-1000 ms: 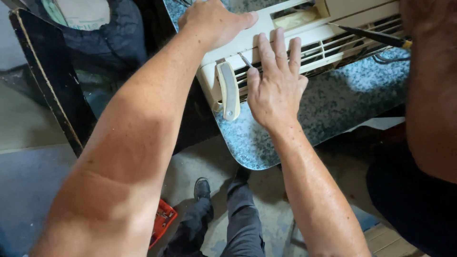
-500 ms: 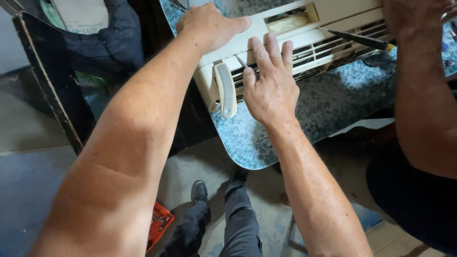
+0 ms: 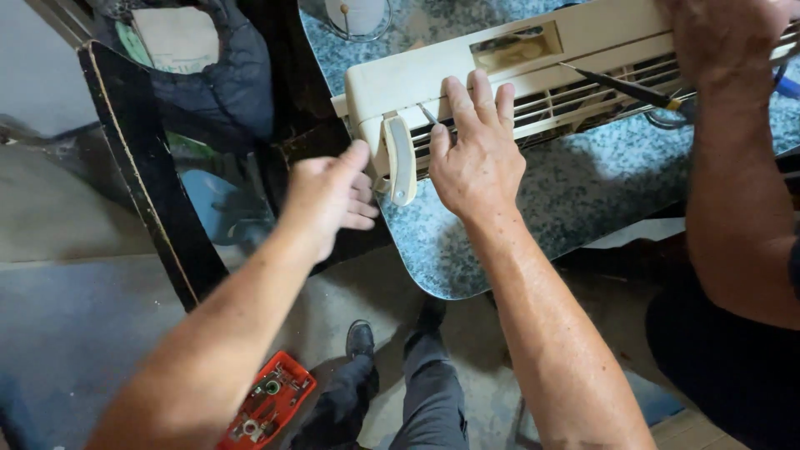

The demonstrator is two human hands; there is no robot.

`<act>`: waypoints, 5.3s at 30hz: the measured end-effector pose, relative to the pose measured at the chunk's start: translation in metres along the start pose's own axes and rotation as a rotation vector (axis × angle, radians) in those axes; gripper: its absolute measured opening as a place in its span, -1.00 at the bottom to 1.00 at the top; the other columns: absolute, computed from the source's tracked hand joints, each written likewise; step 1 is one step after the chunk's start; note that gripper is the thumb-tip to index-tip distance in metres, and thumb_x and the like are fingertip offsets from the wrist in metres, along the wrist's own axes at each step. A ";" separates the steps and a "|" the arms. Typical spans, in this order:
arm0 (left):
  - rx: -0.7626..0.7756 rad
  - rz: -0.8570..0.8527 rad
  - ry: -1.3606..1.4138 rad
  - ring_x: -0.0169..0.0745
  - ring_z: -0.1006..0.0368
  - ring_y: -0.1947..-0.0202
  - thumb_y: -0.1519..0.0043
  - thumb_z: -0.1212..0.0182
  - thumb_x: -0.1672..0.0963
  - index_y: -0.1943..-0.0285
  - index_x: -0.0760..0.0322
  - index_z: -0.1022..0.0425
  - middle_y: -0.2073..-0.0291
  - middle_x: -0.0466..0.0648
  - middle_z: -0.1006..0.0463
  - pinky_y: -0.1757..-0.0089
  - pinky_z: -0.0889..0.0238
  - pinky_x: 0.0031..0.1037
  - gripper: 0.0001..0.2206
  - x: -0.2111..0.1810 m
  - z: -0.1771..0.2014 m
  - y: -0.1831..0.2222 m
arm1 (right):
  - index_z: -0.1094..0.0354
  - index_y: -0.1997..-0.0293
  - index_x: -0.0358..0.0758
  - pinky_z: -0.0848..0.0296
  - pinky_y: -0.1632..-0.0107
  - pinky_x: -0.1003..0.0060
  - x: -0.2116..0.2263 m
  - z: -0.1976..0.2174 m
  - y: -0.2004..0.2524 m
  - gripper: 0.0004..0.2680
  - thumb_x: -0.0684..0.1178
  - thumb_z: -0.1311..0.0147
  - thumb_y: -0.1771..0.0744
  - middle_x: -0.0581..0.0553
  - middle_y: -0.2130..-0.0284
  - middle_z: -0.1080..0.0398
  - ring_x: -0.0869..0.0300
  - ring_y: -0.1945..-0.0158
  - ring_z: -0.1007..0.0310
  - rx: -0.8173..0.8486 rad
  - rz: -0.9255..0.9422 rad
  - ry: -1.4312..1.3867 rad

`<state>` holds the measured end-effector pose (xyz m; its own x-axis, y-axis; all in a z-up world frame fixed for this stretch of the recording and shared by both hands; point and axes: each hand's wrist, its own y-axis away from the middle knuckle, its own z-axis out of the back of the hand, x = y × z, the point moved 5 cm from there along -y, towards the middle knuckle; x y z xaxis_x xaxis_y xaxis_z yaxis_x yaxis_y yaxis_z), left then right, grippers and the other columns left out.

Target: Using a screwdriver to pry and release plastic clips to remove the front cover of an air conditioning unit.

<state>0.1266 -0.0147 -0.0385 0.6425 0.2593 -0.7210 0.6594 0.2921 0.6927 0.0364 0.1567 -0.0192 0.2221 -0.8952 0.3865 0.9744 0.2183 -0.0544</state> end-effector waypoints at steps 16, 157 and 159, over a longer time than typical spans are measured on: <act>0.094 -0.029 0.089 -0.35 0.10 0.73 -0.35 0.05 0.13 0.42 0.23 -0.22 0.68 -0.14 -0.05 0.67 0.29 -0.44 -0.77 -0.011 -0.031 0.006 | -0.08 -0.48 0.14 -0.45 -0.05 -0.23 0.002 0.000 0.001 -0.59 0.14 0.11 -0.40 0.04 -0.49 0.01 -0.14 -0.55 0.25 0.014 -0.013 -0.011; 0.075 -0.268 -1.281 -0.20 -0.10 0.79 0.29 -0.16 0.29 0.63 0.45 -0.29 0.75 0.04 -0.18 0.71 0.09 -0.39 -0.87 -0.150 -0.048 -0.035 | -0.12 0.17 -0.16 -0.18 0.60 -0.28 0.012 -0.046 -0.004 -0.95 -0.13 0.12 -0.35 -0.28 0.44 -0.26 -0.41 0.57 -0.23 -0.159 0.071 -0.050; 0.053 -0.272 -1.305 -0.22 -0.03 0.78 0.32 -0.11 0.29 0.67 0.33 -0.15 0.77 0.00 -0.09 0.68 0.12 -0.41 -0.81 -0.151 -0.047 -0.035 | -0.09 0.19 -0.12 -0.21 0.52 -0.28 0.012 -0.050 -0.003 -0.94 -0.08 0.11 -0.35 -0.24 0.39 -0.25 -0.42 0.49 -0.26 -0.123 -0.032 -0.104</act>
<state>-0.0124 -0.0211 0.0453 0.3695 -0.8751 -0.3126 0.8208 0.1496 0.5513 0.0378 0.1258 -0.0609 0.1919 -0.8543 0.4831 0.9794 0.1352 -0.1500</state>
